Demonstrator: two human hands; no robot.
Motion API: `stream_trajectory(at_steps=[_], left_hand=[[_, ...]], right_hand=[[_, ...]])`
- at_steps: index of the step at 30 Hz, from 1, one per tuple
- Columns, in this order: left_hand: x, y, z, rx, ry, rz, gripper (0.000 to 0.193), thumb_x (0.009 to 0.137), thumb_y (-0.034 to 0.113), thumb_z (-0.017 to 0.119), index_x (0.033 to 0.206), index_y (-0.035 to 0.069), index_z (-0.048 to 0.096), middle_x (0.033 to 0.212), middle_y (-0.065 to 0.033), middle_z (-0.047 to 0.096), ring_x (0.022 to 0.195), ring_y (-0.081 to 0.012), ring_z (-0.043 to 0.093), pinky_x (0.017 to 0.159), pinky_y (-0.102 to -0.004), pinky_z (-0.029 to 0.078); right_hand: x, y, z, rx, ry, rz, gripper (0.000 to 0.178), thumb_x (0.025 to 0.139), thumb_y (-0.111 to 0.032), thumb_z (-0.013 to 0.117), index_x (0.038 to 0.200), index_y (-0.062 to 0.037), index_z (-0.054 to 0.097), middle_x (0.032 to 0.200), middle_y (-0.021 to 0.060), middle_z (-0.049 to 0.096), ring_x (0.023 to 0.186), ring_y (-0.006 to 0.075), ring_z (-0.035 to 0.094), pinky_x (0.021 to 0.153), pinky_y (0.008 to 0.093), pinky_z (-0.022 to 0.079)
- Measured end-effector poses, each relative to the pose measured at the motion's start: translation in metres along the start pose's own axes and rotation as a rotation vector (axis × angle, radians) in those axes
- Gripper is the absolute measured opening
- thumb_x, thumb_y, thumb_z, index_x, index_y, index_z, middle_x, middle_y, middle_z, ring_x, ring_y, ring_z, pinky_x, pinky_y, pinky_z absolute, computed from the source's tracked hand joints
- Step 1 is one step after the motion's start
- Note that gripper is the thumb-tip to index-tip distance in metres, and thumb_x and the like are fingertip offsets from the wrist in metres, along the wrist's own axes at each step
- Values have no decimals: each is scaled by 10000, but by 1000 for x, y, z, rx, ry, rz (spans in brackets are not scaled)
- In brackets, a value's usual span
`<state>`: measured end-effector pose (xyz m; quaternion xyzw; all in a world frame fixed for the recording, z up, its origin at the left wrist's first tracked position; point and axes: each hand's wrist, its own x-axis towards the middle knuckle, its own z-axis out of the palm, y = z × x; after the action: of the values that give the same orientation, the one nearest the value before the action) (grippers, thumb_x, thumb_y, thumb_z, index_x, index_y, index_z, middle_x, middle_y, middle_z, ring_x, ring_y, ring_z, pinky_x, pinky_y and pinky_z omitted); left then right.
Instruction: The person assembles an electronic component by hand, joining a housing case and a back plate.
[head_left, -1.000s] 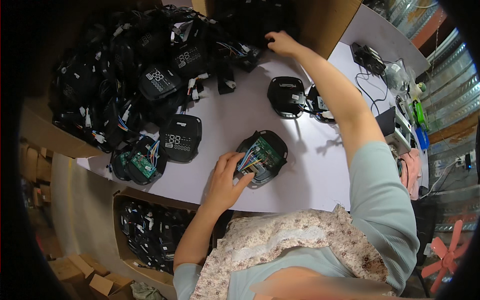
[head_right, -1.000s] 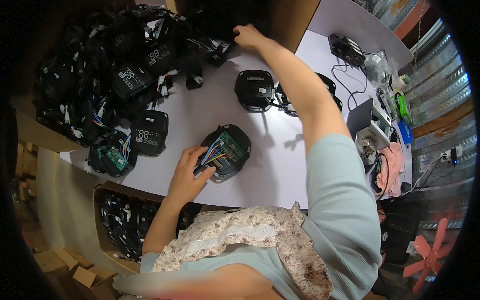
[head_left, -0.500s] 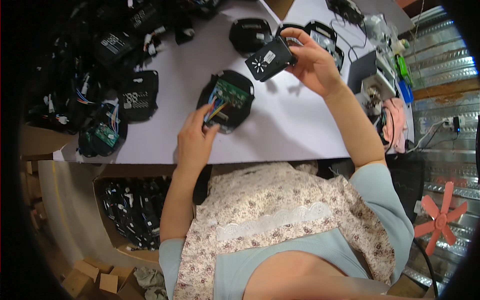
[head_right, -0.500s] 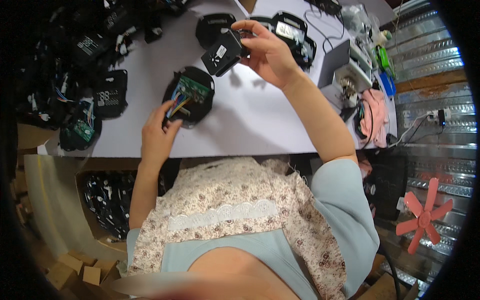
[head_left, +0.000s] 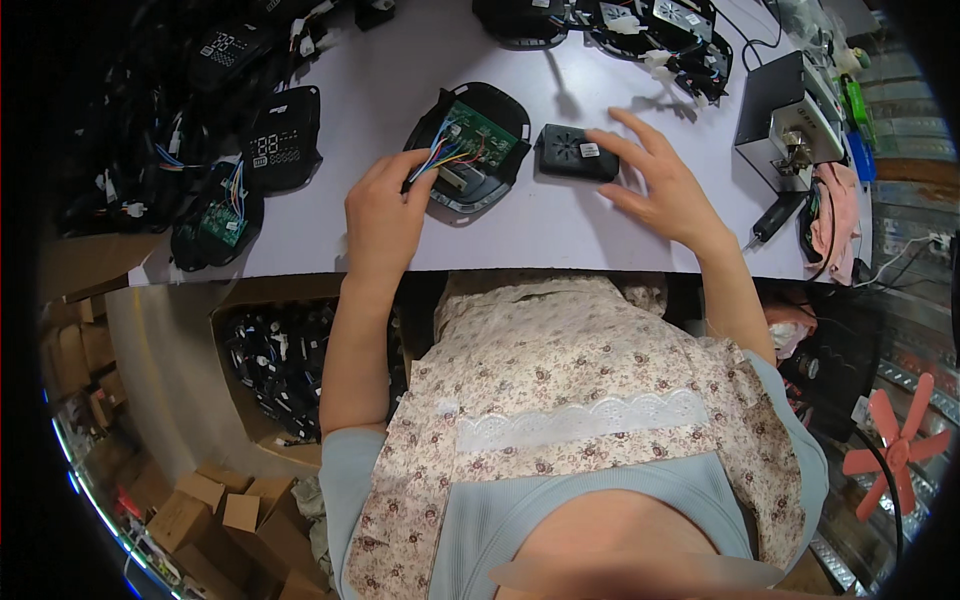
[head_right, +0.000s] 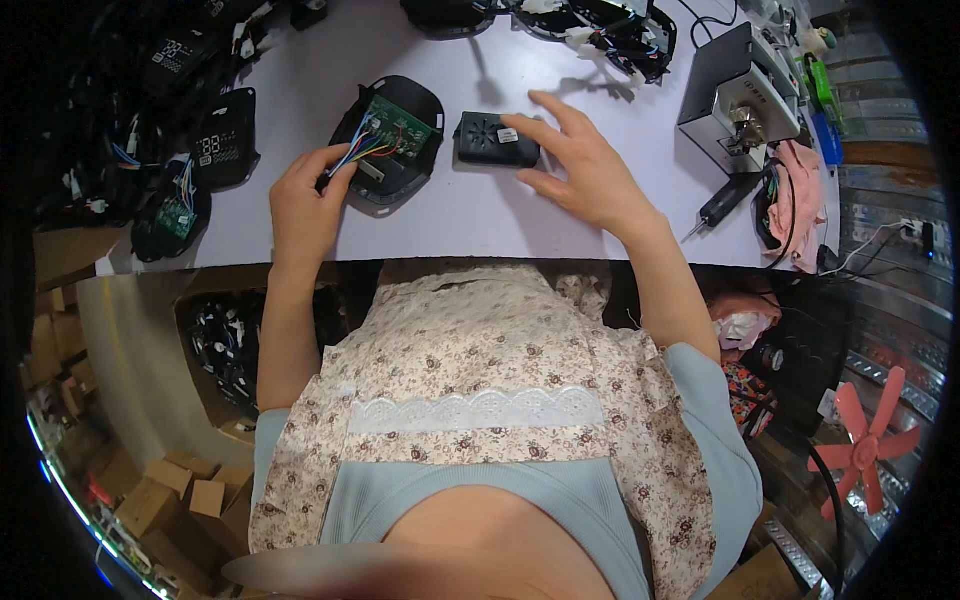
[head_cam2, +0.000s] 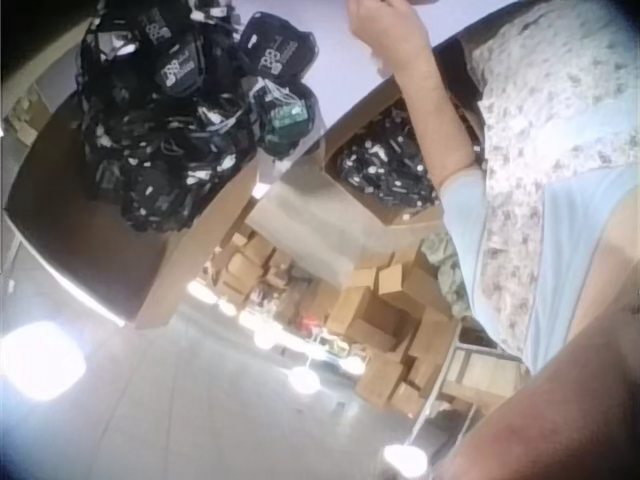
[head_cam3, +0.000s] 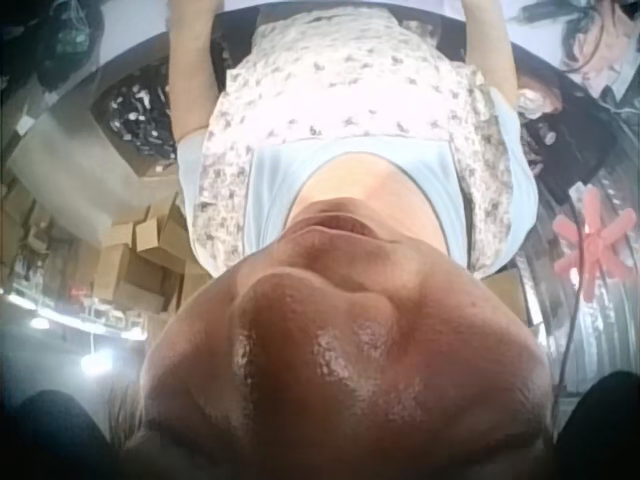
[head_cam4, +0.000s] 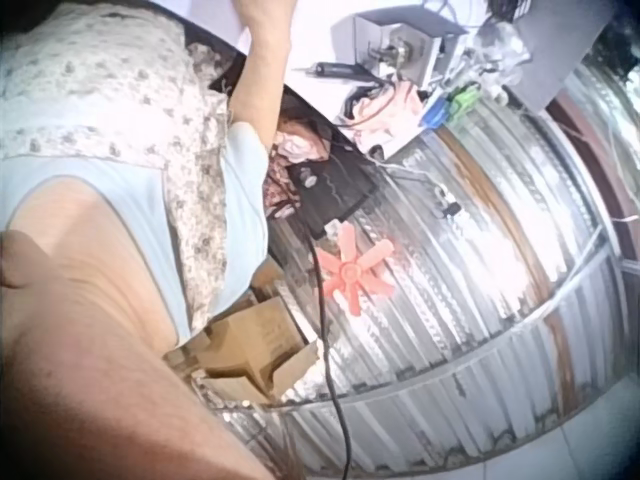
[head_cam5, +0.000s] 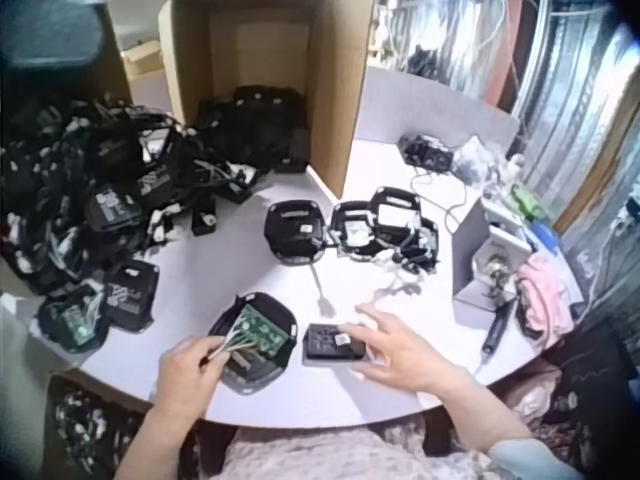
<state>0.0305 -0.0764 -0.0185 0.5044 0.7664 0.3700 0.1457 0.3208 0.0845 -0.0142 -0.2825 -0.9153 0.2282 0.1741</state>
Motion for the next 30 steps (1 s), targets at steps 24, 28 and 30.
stream_trajectory(at_steps=[24, 28, 30], left_hand=[[-30, 30, -5, 63, -23, 22, 60, 852, 35, 654, 908, 14, 650, 752, -219, 648, 757, -438, 653, 688, -473, 524], [-30, 52, -18, 245, -169, -2, 52, 871, 56, 667, 914, 32, 653, 778, -173, 659, 779, -396, 660, 671, -454, 519], [-33, 54, -24, 284, -275, 222, 66, 900, 92, 672, 944, 44, 666, 935, -150, 668, 862, -354, 656, 721, -451, 516]], right_hand=[[1, -89, 58, 1512, -361, 151, 626, 978, -321, 683, 1495, -68, 437, 1380, 89, 519, 1257, 195, 504, 1091, 380, 410], [15, -73, 35, 1245, -170, 141, 521, 976, -306, 670, 1425, -84, 527, 1226, 88, 591, 1067, 141, 566, 921, 310, 503], [30, -55, 19, 1082, -232, 41, 468, 952, -276, 672, 1362, -68, 587, 1114, 65, 643, 1001, 138, 596, 910, 305, 507]])
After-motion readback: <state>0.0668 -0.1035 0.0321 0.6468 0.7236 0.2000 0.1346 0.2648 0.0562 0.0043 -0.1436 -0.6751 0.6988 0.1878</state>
